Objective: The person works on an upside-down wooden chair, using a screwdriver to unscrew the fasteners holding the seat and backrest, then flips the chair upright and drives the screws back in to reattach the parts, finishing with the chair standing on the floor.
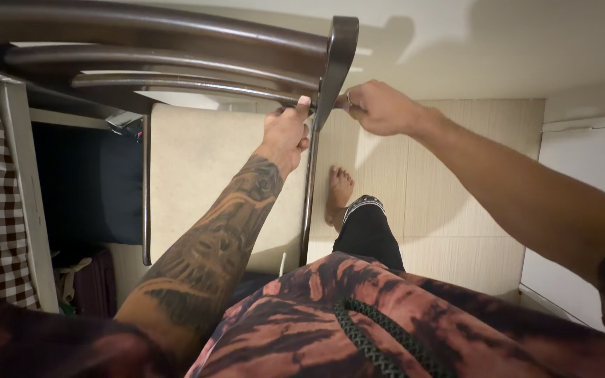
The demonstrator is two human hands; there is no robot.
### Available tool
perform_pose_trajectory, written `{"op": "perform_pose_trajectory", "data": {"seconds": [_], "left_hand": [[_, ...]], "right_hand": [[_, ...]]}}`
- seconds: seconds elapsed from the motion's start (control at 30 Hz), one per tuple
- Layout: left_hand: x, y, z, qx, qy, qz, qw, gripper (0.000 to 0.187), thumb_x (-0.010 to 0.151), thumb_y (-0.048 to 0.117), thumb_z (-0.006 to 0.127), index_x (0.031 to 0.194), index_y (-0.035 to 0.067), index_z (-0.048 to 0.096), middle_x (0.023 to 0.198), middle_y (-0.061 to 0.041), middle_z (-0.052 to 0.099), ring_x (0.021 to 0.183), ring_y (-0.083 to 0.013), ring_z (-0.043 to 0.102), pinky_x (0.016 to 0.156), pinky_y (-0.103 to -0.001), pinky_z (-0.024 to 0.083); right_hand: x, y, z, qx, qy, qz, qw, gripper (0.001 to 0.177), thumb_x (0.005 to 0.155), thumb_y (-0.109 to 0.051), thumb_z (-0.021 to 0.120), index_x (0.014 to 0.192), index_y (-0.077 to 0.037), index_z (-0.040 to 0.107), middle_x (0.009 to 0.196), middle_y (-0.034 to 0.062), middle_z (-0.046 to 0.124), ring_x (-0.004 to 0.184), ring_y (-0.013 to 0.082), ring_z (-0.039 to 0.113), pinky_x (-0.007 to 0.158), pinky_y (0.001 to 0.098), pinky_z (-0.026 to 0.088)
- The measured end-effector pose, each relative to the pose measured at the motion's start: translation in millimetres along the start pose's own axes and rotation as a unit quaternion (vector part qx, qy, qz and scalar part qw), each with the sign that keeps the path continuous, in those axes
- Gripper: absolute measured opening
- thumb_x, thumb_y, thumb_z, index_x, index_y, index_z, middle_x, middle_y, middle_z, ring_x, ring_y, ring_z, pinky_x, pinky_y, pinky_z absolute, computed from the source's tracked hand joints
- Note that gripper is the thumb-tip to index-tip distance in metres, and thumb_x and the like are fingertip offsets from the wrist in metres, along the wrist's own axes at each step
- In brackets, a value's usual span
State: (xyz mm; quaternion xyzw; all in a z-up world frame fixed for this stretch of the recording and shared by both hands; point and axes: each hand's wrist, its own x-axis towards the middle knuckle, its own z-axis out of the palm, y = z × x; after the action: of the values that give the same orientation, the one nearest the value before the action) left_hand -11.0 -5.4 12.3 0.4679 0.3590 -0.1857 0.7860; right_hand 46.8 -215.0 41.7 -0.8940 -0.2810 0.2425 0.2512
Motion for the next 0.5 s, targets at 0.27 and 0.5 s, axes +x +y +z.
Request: {"op": "perform_pose_trajectory", "data": {"seconds": [0.27, 0.5], "left_hand": [[0.3, 1.3, -0.3, -0.009, 0.006, -0.014, 1.000, 0.024, 0.094, 0.023, 0.072, 0.092, 0.005, 0.056, 0.066, 0.003, 0.046, 0.049, -0.0090, 0.032, 0.045, -0.031, 0.029], [-2.4, 5.3, 0.7, 0.007, 0.028, -0.025, 0.999, 0.025, 0.094, 0.024, 0.072, 0.095, 0.004, 0.057, 0.067, 0.001, 0.047, 0.048, -0.0103, 0.035, 0.045, -0.031, 0.030]], "right_hand": [[2.6, -5.8, -12.9, 0.115, -0.047, -0.017, 0.992, 0.020, 0.091, -0.006, 0.055, 0.101, 0.005, 0.069, 0.078, 0.0106, 0.064, 0.074, 0.0190, 0.058, 0.072, 0.0393, 0.048], [4.3, -17.3, -16.7, 0.042, -0.056, -0.004, 0.998, 0.021, 0.098, -0.009, 0.057, 0.097, 0.008, 0.070, 0.079, 0.0185, 0.065, 0.072, 0.0258, 0.057, 0.072, 0.0394, 0.049]]}}
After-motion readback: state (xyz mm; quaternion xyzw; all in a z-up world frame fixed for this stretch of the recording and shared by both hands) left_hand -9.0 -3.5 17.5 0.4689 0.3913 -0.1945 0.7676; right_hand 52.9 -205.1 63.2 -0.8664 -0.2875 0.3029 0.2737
